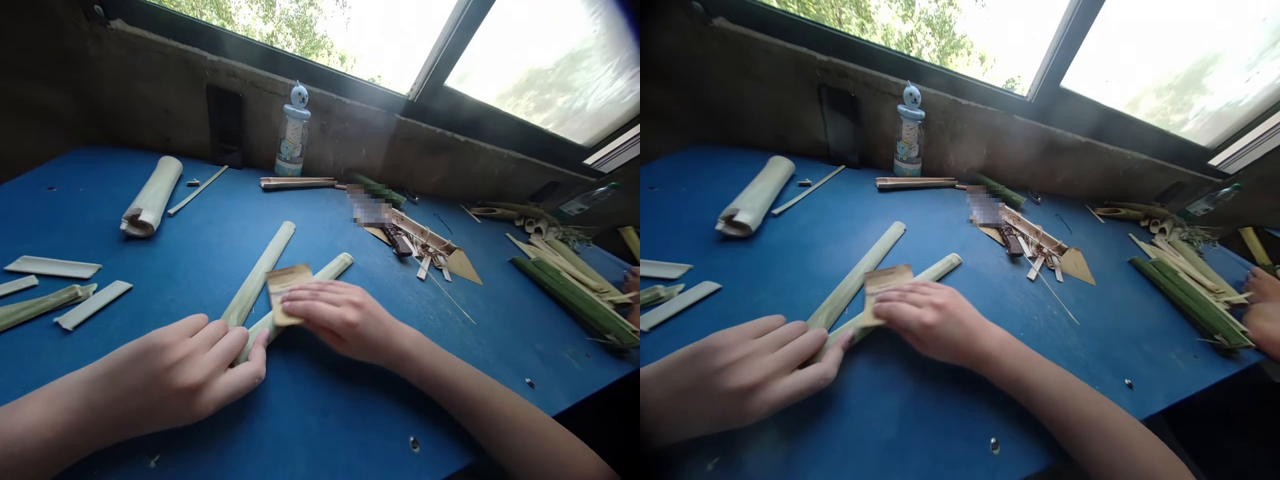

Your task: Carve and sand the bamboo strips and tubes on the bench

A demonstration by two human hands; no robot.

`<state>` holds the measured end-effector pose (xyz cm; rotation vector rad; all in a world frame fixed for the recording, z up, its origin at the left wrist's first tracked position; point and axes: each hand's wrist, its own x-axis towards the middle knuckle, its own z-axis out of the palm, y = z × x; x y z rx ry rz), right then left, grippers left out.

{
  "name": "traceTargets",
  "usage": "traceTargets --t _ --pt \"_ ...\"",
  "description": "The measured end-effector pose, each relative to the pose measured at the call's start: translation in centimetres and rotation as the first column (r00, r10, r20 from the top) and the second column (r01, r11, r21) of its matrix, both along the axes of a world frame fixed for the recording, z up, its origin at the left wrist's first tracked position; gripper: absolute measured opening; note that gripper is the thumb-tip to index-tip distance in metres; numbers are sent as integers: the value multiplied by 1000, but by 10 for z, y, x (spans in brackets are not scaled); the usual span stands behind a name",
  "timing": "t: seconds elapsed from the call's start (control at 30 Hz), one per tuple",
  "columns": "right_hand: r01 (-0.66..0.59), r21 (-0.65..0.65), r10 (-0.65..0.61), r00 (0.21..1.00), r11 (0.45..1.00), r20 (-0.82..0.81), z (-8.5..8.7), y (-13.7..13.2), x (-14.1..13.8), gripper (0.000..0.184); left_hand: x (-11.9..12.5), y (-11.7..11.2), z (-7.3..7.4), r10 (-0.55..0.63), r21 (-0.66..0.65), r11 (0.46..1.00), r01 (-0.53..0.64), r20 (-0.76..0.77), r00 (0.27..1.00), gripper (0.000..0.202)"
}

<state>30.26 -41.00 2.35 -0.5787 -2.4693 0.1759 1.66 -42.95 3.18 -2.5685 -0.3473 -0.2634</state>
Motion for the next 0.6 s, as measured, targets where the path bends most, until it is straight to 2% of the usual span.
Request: traceTargets --t 0.07,0.1,0.17,0.23,0.3,0.33,0.4,0.5,0.6 --pt "104 -75 -111 989 992 -102 1 16 23 19 -1 1 -2 6 -36 999 -5 22 1000 20" --pt "173 -160 -199 967 972 -158 3 23 34 17 -1 1 -3 10 -43 999 -9 26 1000 21" --pt "221 -392 -318 926 893 -203 9 34 51 21 -2 1 -4 20 -48 999 -19 25 999 22" --pt "125 -577 -260 953 807 -157 17 39 59 32 -2 1 -4 28 -62 998 -26 29 999 21" --pt "33 -656 -134 985 754 -104 24 38 60 45 -2 0 -3 33 -77 997 -31 33 999 21" --pt "48 -659 -119 991 751 -64 26 36 57 52 -2 -1 -3 35 -78 996 -33 28 999 20" --pt "200 -590 -199 978 783 67 29 27 47 57 -1 -1 -4 39 -64 997 -39 9 999 21" --pt "437 -355 -340 890 826 304 27 6 26 43 0 0 -9 31 -30 999 -30 31 999 20" --pt "474 -213 -356 833 854 424 19 -14 9 65 0 2 -15 10 -9 1000 -9 80 997 17"
